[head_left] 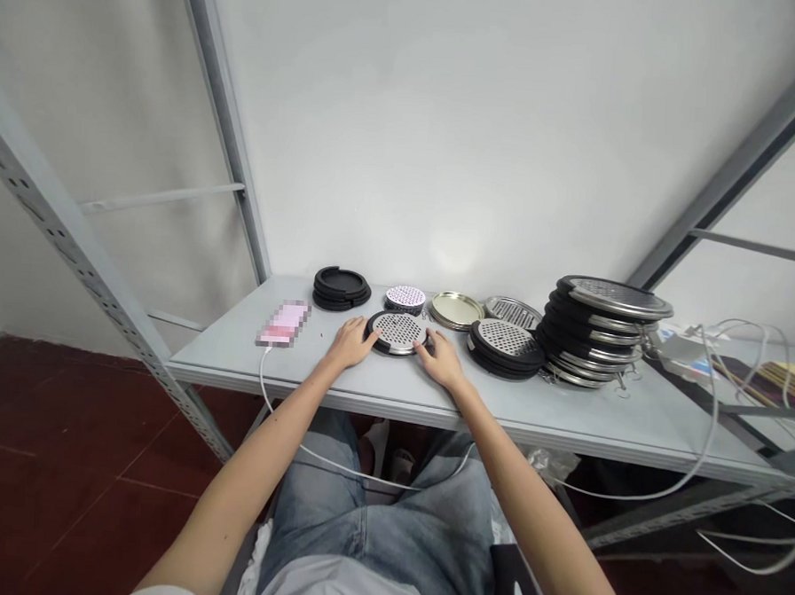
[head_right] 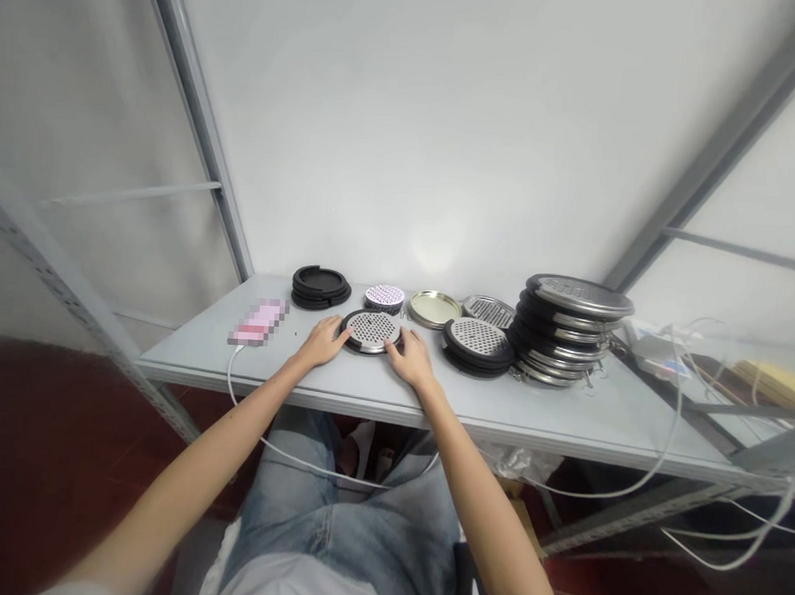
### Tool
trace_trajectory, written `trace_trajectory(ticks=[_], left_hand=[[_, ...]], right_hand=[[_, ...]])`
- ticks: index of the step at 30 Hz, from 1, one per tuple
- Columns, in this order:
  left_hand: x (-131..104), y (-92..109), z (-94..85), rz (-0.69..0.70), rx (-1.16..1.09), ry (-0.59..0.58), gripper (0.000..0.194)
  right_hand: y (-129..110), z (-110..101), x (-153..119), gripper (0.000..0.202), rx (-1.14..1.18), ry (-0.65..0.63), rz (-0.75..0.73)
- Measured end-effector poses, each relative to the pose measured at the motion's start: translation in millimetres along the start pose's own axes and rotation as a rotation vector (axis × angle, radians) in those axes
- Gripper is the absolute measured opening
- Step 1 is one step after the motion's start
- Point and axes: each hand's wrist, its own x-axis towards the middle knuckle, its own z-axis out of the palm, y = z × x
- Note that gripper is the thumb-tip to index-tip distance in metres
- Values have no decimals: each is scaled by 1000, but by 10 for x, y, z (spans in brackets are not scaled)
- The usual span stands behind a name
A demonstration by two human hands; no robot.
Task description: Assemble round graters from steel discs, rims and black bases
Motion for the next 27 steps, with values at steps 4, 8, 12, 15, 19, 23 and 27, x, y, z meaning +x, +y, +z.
trace_trajectory(ticks=[4,8,12,15,19,23,27], left_hand=[[7,-18,-10,1,13,-38,50],[-2,-27,-14,-12,24,-53,58],[-10,-31,5,-27,29,-62,67],[-10,-35,26,-46,19,-55,71],[-12,-39,53,-52,21,-34,70],[-22,-31,45,-19,9,-17,69],[-31,-27,3,90,-42,-35,68]], right_hand=[[-18,-41,-9,58,-22,-21,-40],[-53,-89,-26,58,-63,-33,-79],[-82,-89,-42,60,-119,-96,-109],[-89,-45,-49,66,-158,-107,-94],[-78,8,-52,79,-186,-88,-77],[-89,4,-61,79,-200,-132,-99],[-100,-11,-65,78,-209,-180,-80]])
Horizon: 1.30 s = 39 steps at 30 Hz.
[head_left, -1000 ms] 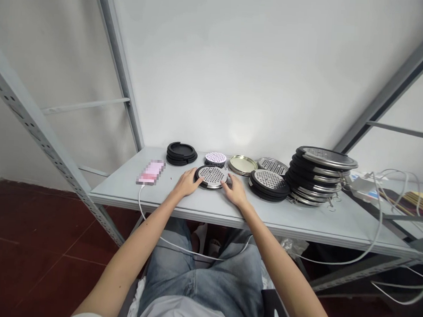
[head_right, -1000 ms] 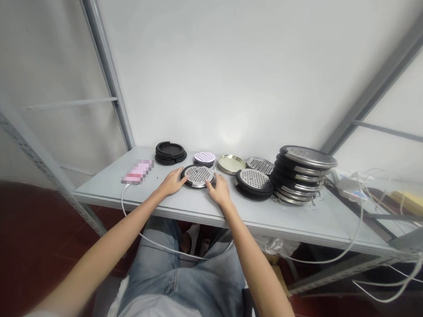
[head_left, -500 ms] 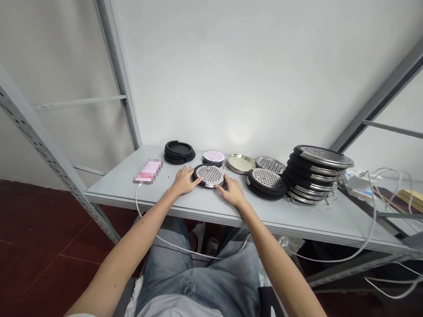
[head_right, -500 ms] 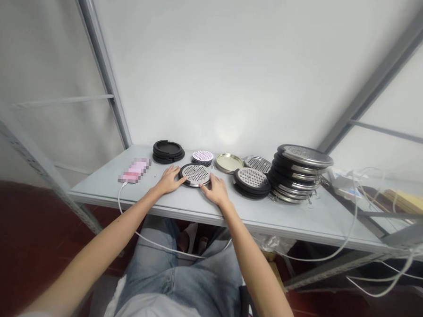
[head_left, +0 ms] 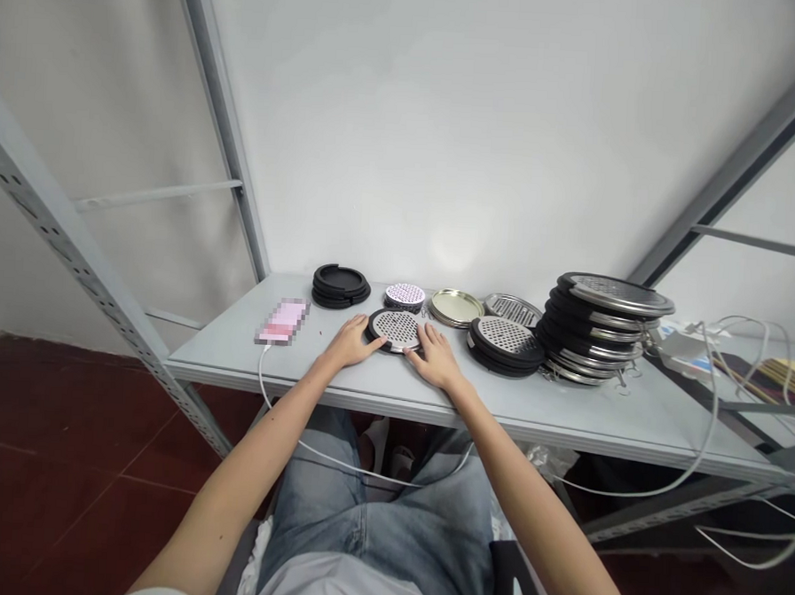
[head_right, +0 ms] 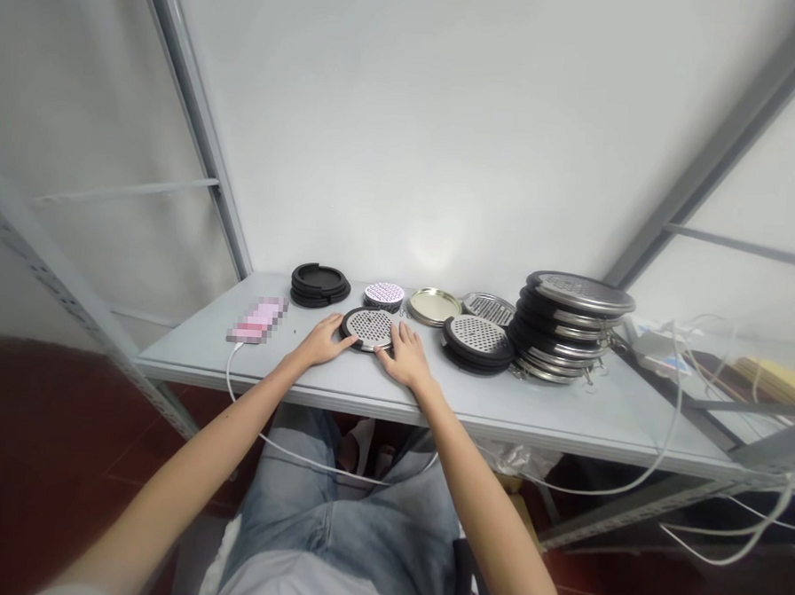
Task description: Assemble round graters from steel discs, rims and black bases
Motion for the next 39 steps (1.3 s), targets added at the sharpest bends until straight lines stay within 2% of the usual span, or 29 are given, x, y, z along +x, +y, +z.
trace_trajectory(ticks=[5,11,16,24,33,39], left_hand=[[-6,-4,-22,9,-13,-32,73],[-13,52,-56,60,-48,-15,73],[-18,36,-28,10,-32,8,73],[-33,-14,-34,17,-26,-66,89],[-39,-27,-59,-21,-73,-99,91],[-16,8,-54,4,-19,-71,100]], right_hand=[[44,30,9,79,54,52,-2],[69,47,14,81,112,86,12],[59,45,20,87,101,103,12],[77,30,10,86,129,104,-16],[97,-27,5,71,279,131,65],[55,-71,-15,51,381,178,-1]])
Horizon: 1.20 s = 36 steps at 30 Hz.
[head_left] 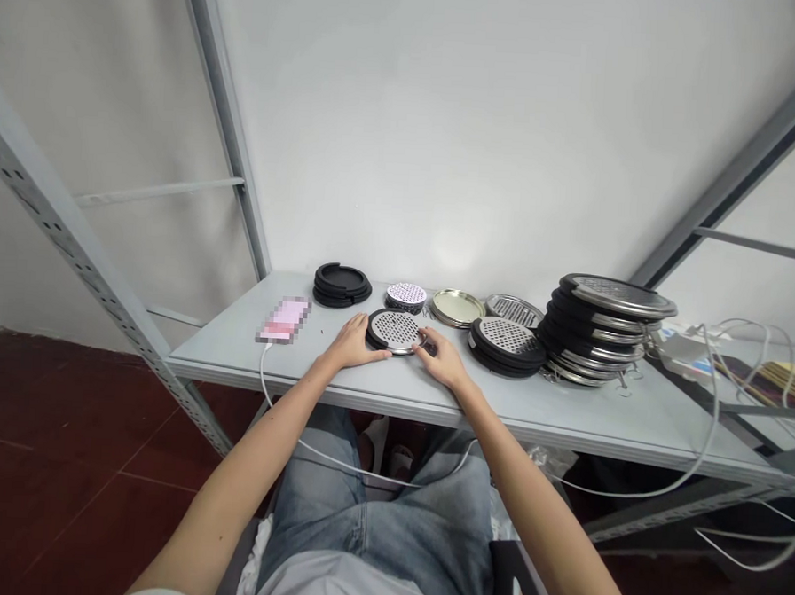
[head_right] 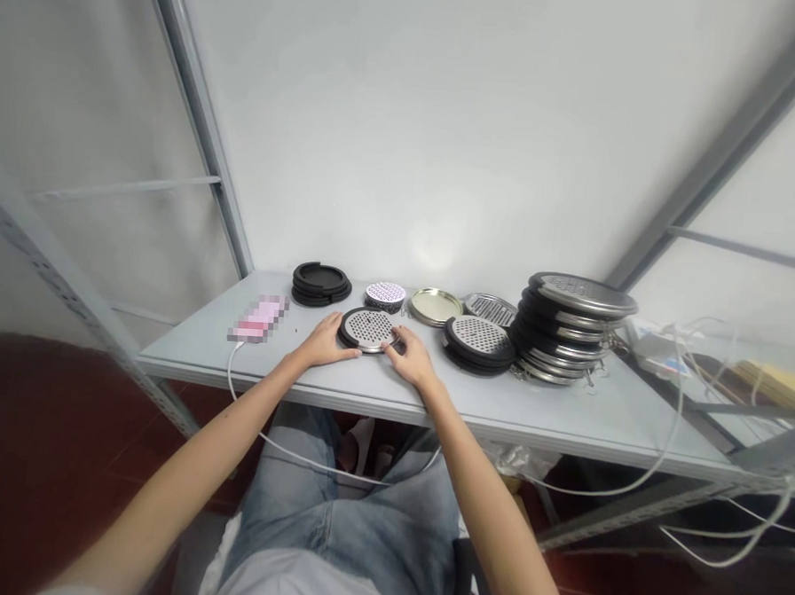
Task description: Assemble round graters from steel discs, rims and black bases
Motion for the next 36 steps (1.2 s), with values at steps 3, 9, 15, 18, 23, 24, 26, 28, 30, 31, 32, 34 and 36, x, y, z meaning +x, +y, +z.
trace_trajectory(ticks=[3,9,15,18,23,24,26,28,30,31,32,34,36], left_hand=[[5,15,4,-9,26,24,105],[-7,25,-10,34,36,3,110],[-6,39,-14,32,23,23,106],[4,25,-19,45,5,52,104],[5,7,-51,42,-57,32,103],[1,11,-58,49,-71,24,102],[-11,27,-69,75,-84,1,101],[-24,48,-75,101,-74,-32,102],[-32,68,-80,129,-55,-73,105],[-35,75,-81,146,-46,-94,107],[-37,81,-83,163,-40,-113,107],[-40,83,-86,188,-35,-135,108],[-42,73,-83,190,-38,-123,107]], right_hand=[[-25,-15,1,41,52,27,5],[30,16,18,40,90,66,27],[80,64,19,56,-31,16,-131],[52,57,9,56,-56,-2,-169],[4,31,-4,51,-49,-13,-172],[4,29,-4,50,-38,-7,-157],[14,29,0,46,-15,27,-109],[34,34,10,43,-6,80,-55],[53,43,21,44,-22,116,-16],[59,48,27,46,-37,117,-9],[64,53,32,49,-50,108,-11],[66,63,41,51,-64,71,-38],[63,67,49,50,-62,45,-61]])
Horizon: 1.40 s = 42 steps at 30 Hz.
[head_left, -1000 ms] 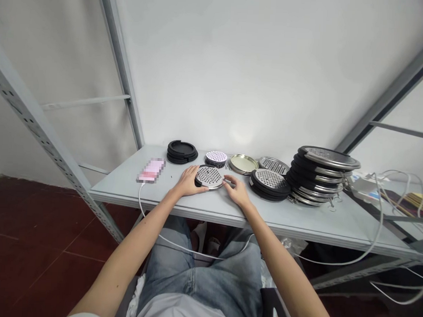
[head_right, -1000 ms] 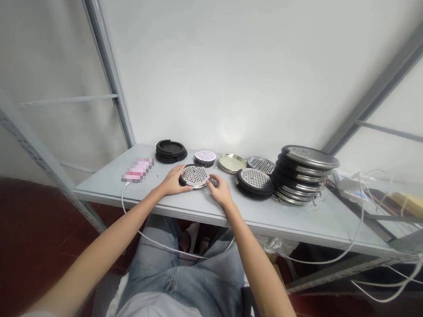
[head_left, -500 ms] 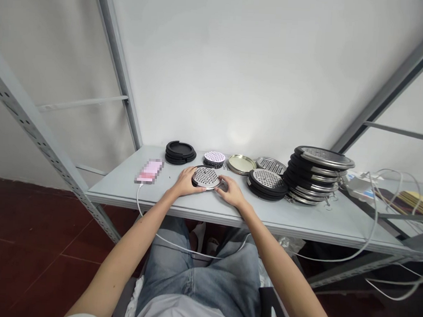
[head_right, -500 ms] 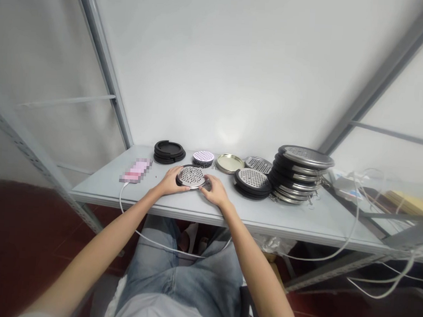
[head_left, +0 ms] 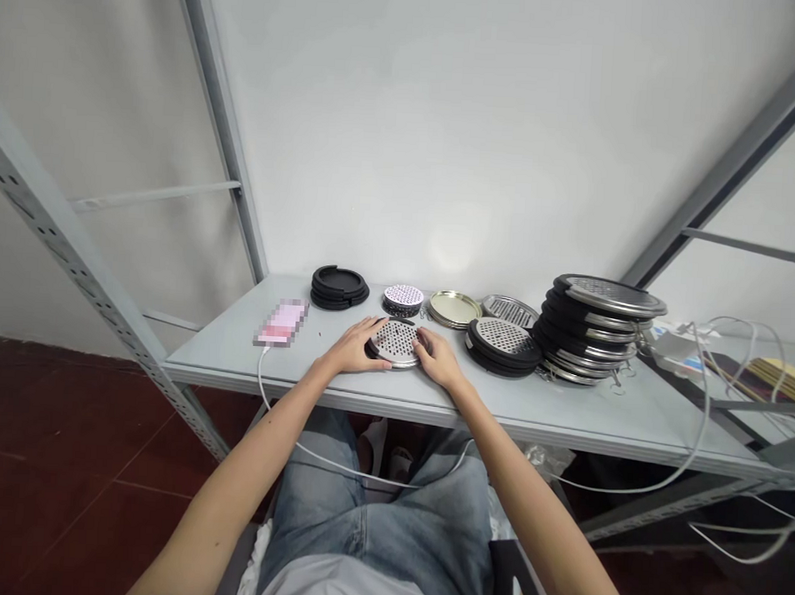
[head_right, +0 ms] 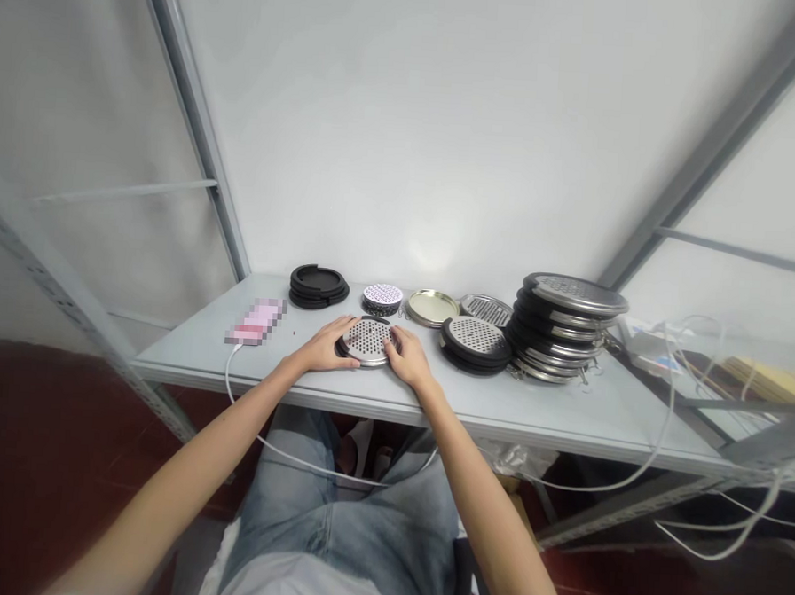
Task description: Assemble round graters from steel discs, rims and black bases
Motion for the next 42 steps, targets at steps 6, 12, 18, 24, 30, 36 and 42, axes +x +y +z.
trace_trajectory(ticks=[6,12,18,24,30,36,42], left_hand=[[-12,-50,41,-5,-56,146,84],[-5,-20,30,-75,-34,51,103],[12,-18,21,-46,-30,65,101],[7,-22,38,-44,-2,48,98],[-9,13,8,-49,-16,20,98],[-4,16,19,-63,-15,39,92],[1,43,19,-50,-11,92,85]], right_hand=[[-12,-45,8,43,101,109,135],[10,-55,-1,37,188,184,185],[89,16,29,46,44,75,57],[67,40,19,46,-22,-29,4],[27,12,8,48,-30,-10,19],[-61,-30,-26,47,-28,17,26],[-314,-149,-124,51,-95,-5,-271]])
